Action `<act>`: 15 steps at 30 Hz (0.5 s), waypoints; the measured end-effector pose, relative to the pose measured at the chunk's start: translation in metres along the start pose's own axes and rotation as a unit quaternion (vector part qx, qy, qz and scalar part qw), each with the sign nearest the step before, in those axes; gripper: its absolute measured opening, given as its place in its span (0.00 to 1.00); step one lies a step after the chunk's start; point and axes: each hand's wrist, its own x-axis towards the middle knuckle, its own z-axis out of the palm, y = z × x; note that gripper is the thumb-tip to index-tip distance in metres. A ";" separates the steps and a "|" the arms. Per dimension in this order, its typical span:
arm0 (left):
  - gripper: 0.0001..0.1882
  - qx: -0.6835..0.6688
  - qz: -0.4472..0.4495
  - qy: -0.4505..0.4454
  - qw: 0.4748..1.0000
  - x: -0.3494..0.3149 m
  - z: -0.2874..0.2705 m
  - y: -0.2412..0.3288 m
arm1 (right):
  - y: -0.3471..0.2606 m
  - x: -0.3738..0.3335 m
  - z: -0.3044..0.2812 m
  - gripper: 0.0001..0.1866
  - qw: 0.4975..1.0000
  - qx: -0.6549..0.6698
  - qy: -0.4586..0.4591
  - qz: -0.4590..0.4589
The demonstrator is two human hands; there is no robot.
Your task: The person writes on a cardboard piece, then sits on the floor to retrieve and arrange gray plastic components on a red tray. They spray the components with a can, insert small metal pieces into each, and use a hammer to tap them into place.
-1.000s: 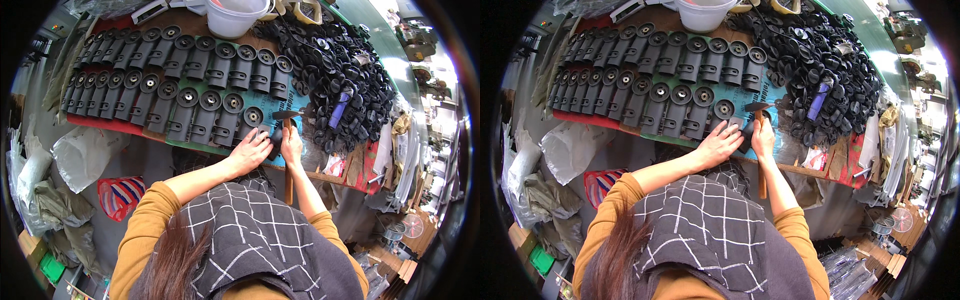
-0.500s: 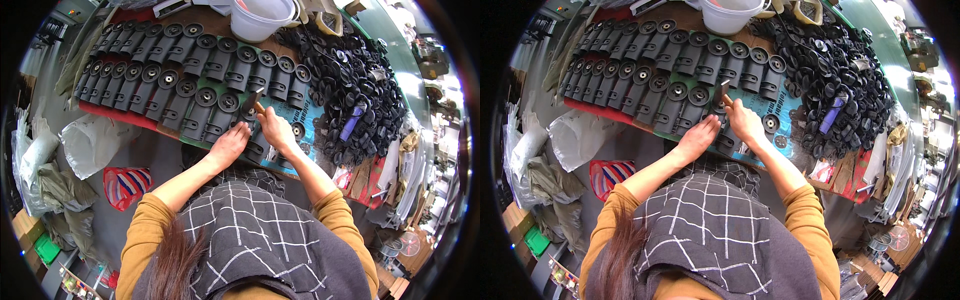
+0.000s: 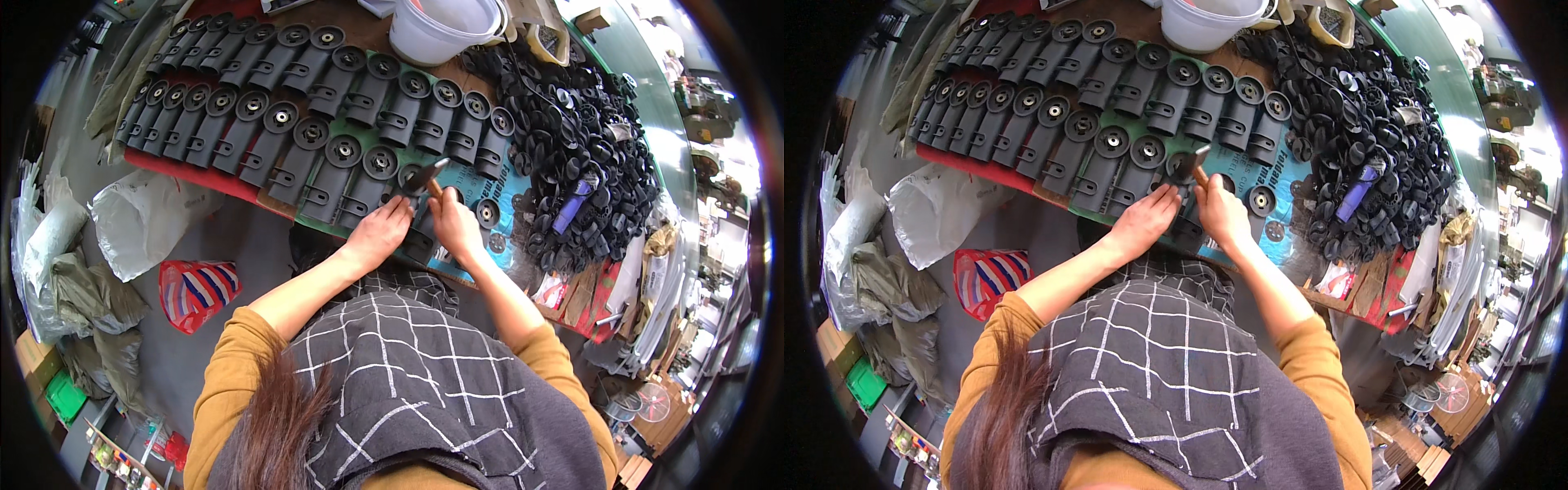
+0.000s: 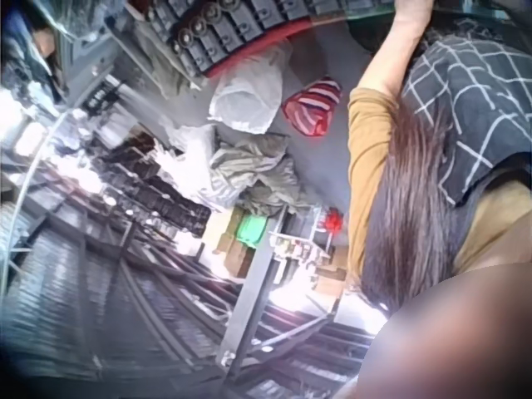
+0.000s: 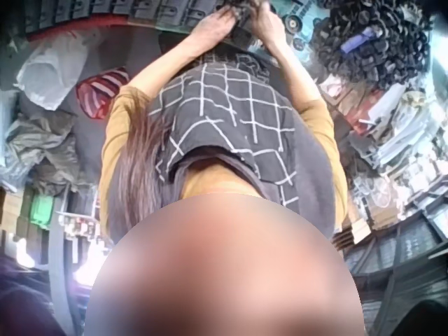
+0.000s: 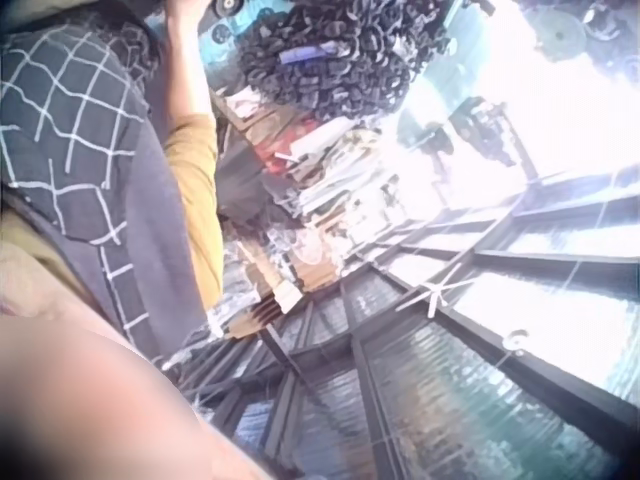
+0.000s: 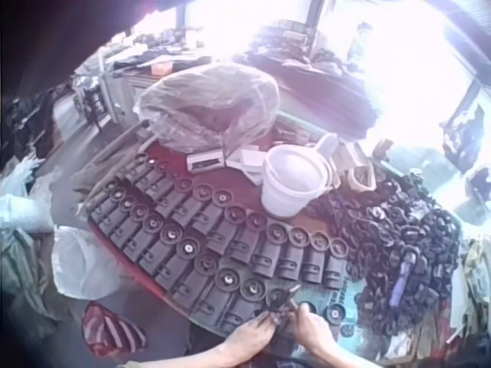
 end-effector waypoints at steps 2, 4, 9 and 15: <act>0.24 -0.010 -0.002 0.009 1.000 -0.002 0.002 -0.001 | 0.002 -0.001 0.004 0.17 0.998 0.012 0.067 -0.012; 0.24 -0.006 0.007 0.011 1.000 -0.002 0.003 -0.002 | 0.003 -0.002 0.009 0.16 0.994 0.046 0.099 -0.012; 0.25 -0.009 -0.004 -0.018 1.000 0.002 -0.002 -0.002 | 0.003 -0.004 0.009 0.17 0.999 0.018 0.026 0.009; 0.29 -0.020 -0.027 -0.036 0.999 -0.012 -0.031 -0.015 | -0.026 0.006 0.001 0.16 0.983 0.067 0.166 -0.041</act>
